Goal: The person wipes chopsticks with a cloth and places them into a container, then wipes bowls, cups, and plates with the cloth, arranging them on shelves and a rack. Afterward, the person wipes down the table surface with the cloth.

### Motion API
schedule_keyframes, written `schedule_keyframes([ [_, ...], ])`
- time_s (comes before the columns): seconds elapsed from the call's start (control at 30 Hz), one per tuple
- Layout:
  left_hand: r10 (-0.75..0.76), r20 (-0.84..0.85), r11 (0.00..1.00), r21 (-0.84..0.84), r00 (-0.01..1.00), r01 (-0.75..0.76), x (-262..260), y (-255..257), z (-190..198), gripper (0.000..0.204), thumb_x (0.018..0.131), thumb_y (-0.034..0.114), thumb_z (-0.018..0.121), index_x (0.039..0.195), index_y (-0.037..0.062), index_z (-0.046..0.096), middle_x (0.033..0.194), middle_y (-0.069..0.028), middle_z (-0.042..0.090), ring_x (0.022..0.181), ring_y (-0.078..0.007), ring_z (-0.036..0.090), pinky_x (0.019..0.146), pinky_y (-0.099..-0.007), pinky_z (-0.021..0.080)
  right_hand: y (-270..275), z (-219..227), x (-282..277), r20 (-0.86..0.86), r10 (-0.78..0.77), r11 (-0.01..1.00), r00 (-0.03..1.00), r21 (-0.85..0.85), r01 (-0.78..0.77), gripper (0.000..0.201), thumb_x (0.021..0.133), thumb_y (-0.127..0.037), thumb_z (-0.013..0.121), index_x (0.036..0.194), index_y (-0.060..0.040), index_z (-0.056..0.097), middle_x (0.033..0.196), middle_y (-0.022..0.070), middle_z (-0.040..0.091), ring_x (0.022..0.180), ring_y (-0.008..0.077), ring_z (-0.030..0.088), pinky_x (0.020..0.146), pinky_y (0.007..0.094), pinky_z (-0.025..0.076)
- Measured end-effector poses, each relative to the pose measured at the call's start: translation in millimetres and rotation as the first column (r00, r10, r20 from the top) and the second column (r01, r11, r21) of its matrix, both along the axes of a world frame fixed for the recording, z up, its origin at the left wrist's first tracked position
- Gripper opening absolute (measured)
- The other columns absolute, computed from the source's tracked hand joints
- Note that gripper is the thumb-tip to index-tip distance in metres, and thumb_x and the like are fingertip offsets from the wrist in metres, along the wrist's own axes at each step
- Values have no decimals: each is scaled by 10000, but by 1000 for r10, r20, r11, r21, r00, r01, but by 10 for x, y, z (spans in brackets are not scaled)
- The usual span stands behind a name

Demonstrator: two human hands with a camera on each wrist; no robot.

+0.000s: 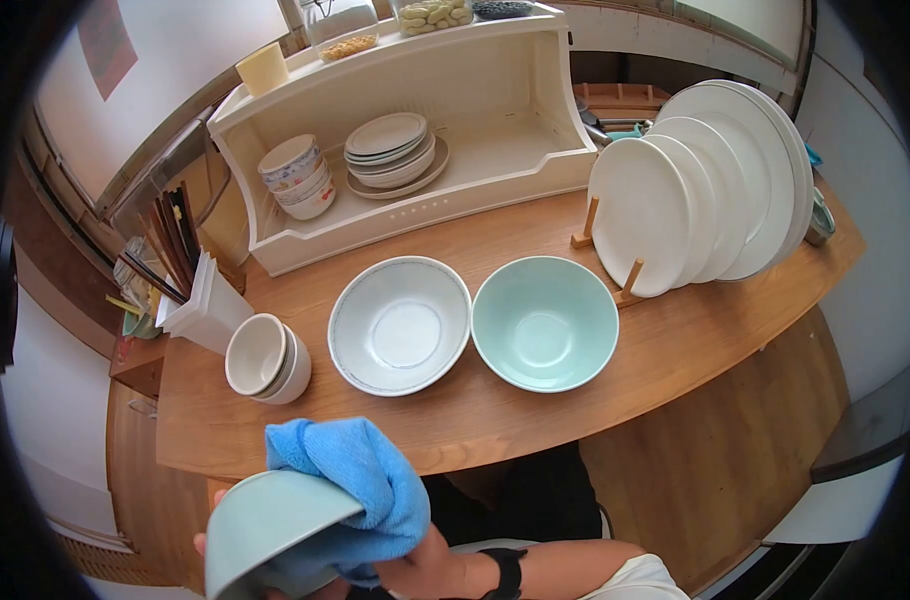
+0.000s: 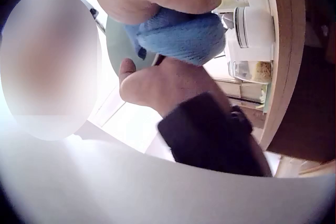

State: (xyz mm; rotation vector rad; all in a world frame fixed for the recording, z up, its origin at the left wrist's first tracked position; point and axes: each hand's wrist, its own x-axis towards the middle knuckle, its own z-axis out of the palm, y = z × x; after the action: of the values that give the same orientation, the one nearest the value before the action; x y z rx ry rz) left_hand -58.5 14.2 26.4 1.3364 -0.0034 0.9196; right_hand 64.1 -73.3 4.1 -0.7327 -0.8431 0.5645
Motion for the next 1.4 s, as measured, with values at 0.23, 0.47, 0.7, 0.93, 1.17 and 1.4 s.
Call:
schedule_keyframes([
  [0.23, -45, -103, 999, -29, 994, 42, -25, 108, -22, 808, 793, 421, 698, 1439, 140, 302, 1458, -257, 298, 1327, -405, 324, 1066, -549, 287, -418, 347, 630, 437, 10, 956, 899, -269, 120, 710, 793, 40, 617, 1432, -16, 312, 1289, 217, 530, 1176, 377, 536, 955, 437, 454],
  [0.47, 51, -89, 998, -18, 995, -53, -3, -88, 47, 864, 773, 439, 716, 1443, 111, 280, 1453, -247, 314, 1317, -384, 348, 1074, -511, 301, -111, -19, 238, 498, -90, 885, 862, -357, 298, 557, 828, -122, 693, 1332, -46, 470, 1216, 175, 584, 1124, 305, 559, 980, 423, 414],
  [0.7, -56, -113, 925, -381, 992, 9, 61, -6, -7, 857, 818, 496, 626, 1445, 62, 235, 1429, -242, 346, 1296, -382, 390, 1079, -502, 307, -130, 89, 354, 140, 69, 977, 988, -212, -38, 525, 904, -13, 492, 1398, 23, 322, 1330, 169, 499, 1197, 231, 514, 1006, 368, 409],
  [0.93, -36, -76, 905, -426, 996, 0, 248, 22, 23, 811, 752, 435, 612, 1435, 114, 313, 1393, -186, 422, 1284, -379, 417, 1057, -534, 350, -150, -100, 182, 386, -302, 914, 872, -142, 379, 550, 816, 58, 542, 1343, -25, 407, 1231, 229, 527, 1127, 361, 546, 957, 418, 429],
  [1.17, 30, -42, 759, -649, 999, -50, 273, 186, 41, 648, 840, 450, 484, 1318, 15, 434, 1257, -182, 537, 1145, -308, 530, 978, -430, 424, -499, -310, -128, 189, -125, 891, 974, -409, 194, 337, 969, -236, 474, 1182, 20, 525, 1121, 120, 571, 989, 177, 550, 857, 337, 445],
  [1.4, 175, -191, 971, -129, 966, -202, 268, 169, 8, 813, 908, 510, 541, 1403, -62, 242, 1359, -211, 426, 1220, -280, 478, 1017, -400, 392, -390, 676, 402, 888, -13, 789, 459, -273, 550, 414, 861, -179, 619, 1200, 45, 540, 1130, 196, 553, 1009, 293, 566, 874, 391, 449],
])
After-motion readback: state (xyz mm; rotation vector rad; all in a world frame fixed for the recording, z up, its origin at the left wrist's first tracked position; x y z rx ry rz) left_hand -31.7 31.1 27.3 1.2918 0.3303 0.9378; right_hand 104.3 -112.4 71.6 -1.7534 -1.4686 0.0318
